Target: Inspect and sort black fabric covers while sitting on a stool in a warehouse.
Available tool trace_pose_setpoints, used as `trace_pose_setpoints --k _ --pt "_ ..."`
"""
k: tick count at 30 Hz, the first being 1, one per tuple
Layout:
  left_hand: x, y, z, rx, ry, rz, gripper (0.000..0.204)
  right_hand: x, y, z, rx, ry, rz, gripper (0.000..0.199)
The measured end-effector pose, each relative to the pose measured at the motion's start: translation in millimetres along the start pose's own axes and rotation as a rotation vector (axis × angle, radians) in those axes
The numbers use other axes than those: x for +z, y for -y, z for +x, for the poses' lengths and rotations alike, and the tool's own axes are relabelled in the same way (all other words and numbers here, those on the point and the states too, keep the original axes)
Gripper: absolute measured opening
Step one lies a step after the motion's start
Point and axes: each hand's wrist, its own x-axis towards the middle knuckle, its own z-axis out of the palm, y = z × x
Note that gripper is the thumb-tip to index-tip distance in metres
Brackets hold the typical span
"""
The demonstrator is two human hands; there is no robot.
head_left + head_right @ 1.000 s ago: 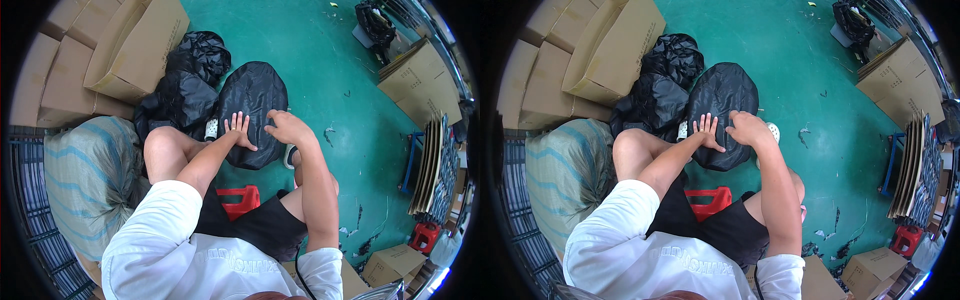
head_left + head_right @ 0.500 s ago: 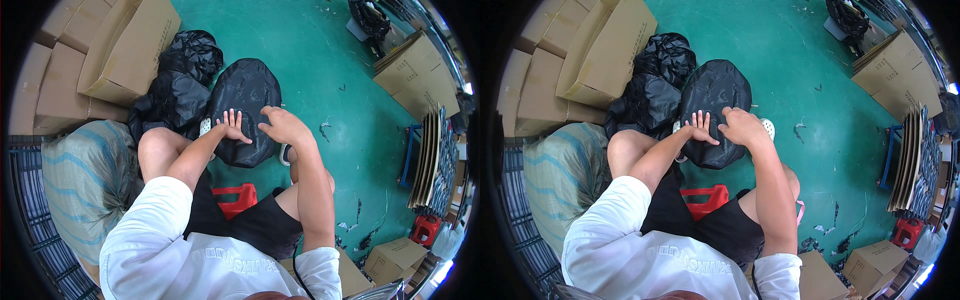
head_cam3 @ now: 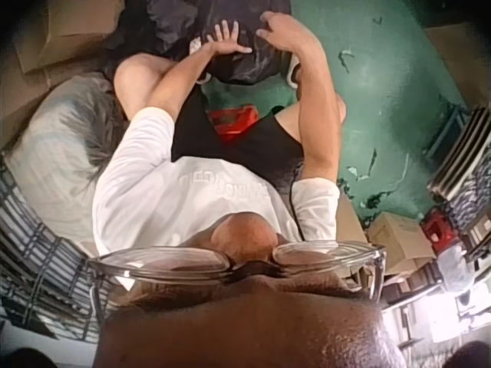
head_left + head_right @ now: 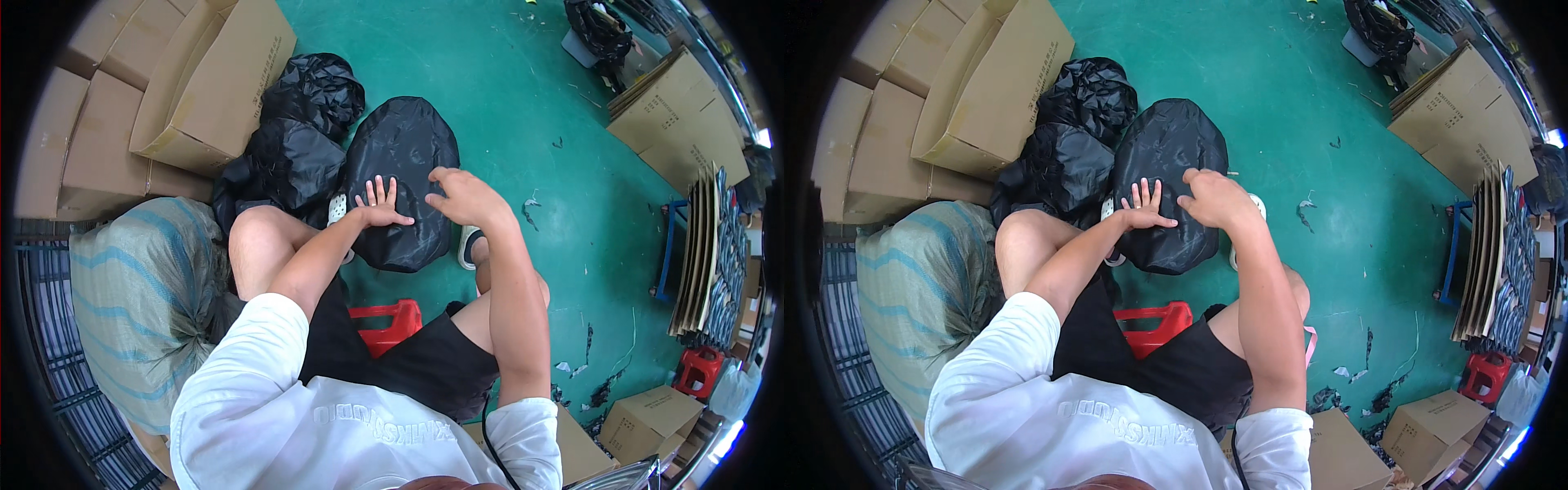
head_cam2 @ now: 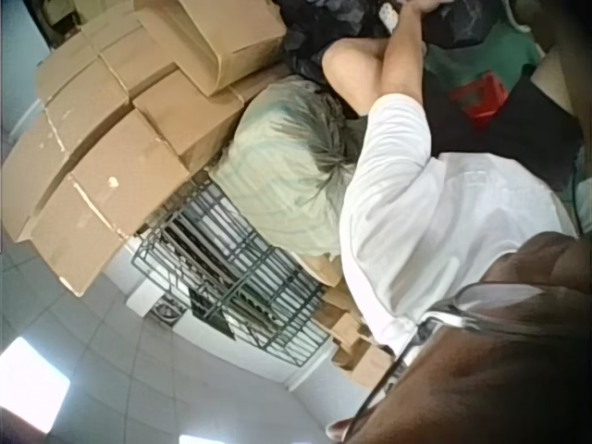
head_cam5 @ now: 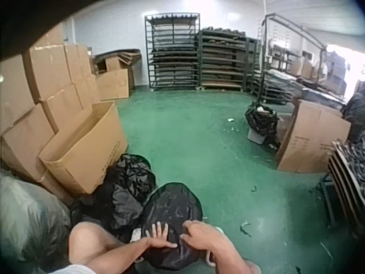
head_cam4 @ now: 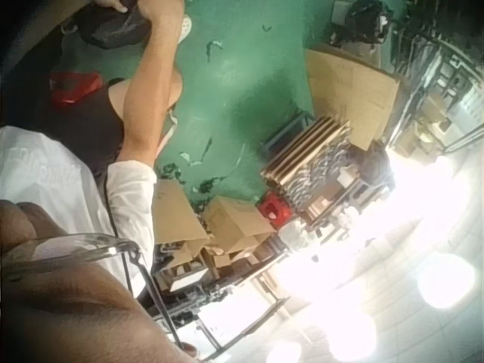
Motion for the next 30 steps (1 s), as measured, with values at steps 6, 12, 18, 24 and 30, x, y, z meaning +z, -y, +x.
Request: trace_pose_setpoints --k 6,12,18,24,30 --pt "-49 -50 -57 0.389 -0.389 -1.171 0.029 -39 53 -31 -0.357 -0.697 0.42 0.013" --pt "-232 -106 -372 0.952 -1.28 -0.122 0.024 -87 137 -155 -1.25 -1.605 1.043 0.017" --pt "-232 -157 -355 1.361 -1.583 -0.222 0.028 -92 170 -188 -1.117 -1.658 0.227 0.031" --pt "-218 -140 -344 1.314 -1.6 -0.38 0.025 -84 188 -206 -1.066 -1.658 0.483 0.031" --pt "-219 -128 -347 1.251 -1.627 -0.395 0.022 -82 200 -209 -1.057 -1.657 0.596 0.027"
